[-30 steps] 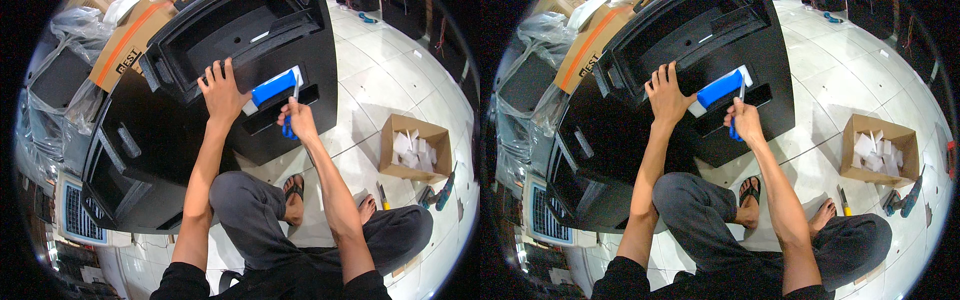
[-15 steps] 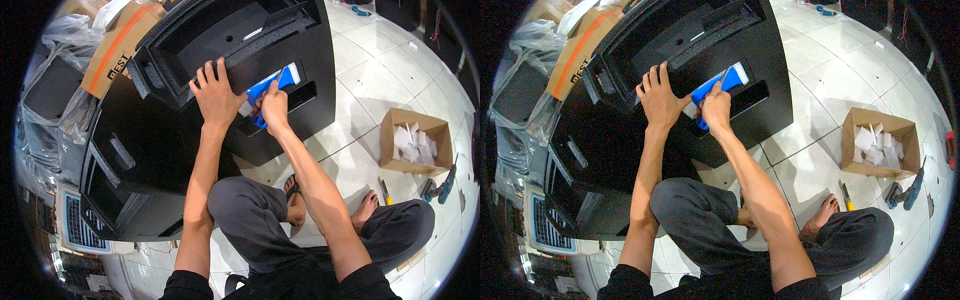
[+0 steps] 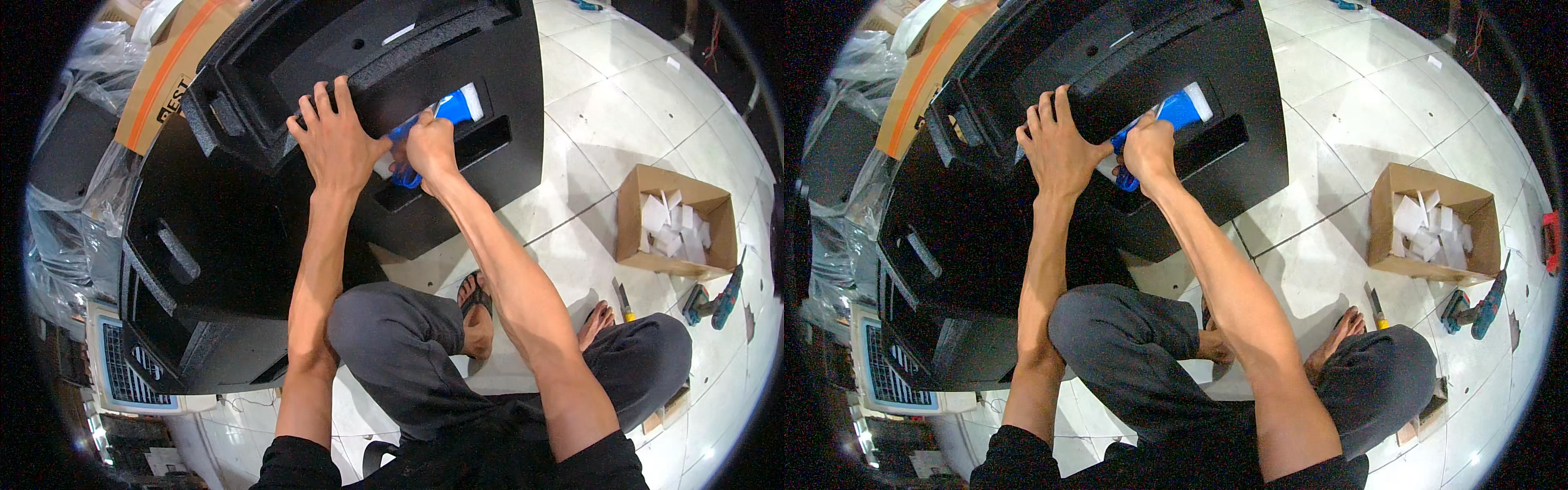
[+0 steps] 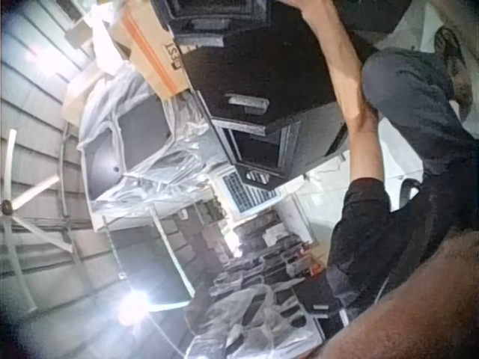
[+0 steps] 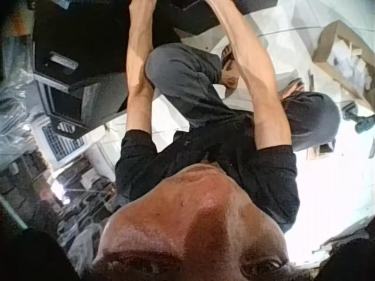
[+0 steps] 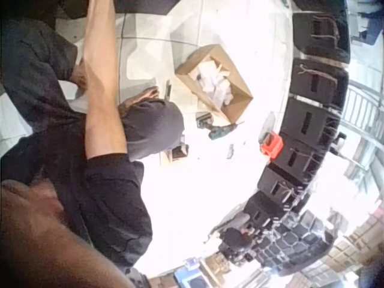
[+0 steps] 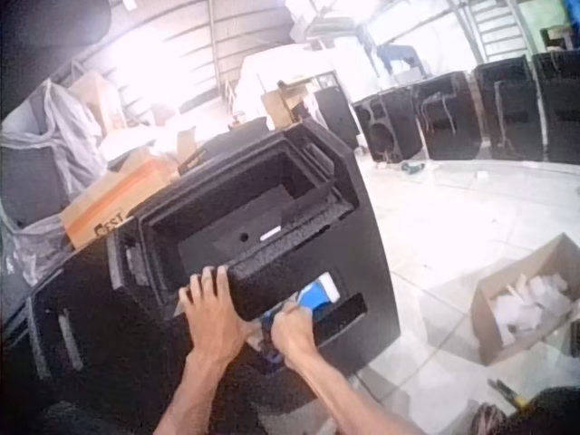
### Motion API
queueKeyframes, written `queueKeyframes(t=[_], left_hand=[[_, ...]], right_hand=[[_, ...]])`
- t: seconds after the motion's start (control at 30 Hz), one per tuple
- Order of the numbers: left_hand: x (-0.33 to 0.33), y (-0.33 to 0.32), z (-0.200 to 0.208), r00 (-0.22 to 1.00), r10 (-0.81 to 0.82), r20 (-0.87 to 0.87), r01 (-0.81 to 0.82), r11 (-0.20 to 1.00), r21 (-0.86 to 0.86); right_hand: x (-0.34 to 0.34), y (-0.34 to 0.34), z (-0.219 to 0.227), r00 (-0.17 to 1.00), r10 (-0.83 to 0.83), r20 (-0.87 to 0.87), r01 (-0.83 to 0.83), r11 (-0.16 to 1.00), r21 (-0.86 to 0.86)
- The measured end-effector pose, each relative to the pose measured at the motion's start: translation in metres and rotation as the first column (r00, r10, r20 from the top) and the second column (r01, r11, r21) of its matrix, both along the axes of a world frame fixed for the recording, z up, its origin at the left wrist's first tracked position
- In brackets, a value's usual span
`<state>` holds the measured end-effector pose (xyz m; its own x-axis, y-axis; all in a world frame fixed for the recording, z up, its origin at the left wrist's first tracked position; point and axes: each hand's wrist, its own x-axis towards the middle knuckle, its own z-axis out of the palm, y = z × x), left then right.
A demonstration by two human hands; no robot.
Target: The person inserts a blue and white foam piece into a rectangular cutout on the front of a black speaker cabinet. They then use a utility knife to cut a white foam piece to size and place it into the same cutout. Finally, they position a black plastic cover over the cutout.
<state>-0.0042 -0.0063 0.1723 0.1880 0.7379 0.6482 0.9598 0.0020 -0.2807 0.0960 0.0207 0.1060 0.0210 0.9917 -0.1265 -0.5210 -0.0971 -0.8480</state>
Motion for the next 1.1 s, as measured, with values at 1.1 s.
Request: queueKeyframes(t=[1.1], left_hand=[[0.014, -0.001, -0.003, 0.999, 0.01, -0.04, -0.011, 1.0, -0.025]], right_hand=[[0.065, -0.031, -0.057, 0.933, 0.223, -0.283, -0.194, 0.973, 0.125]])
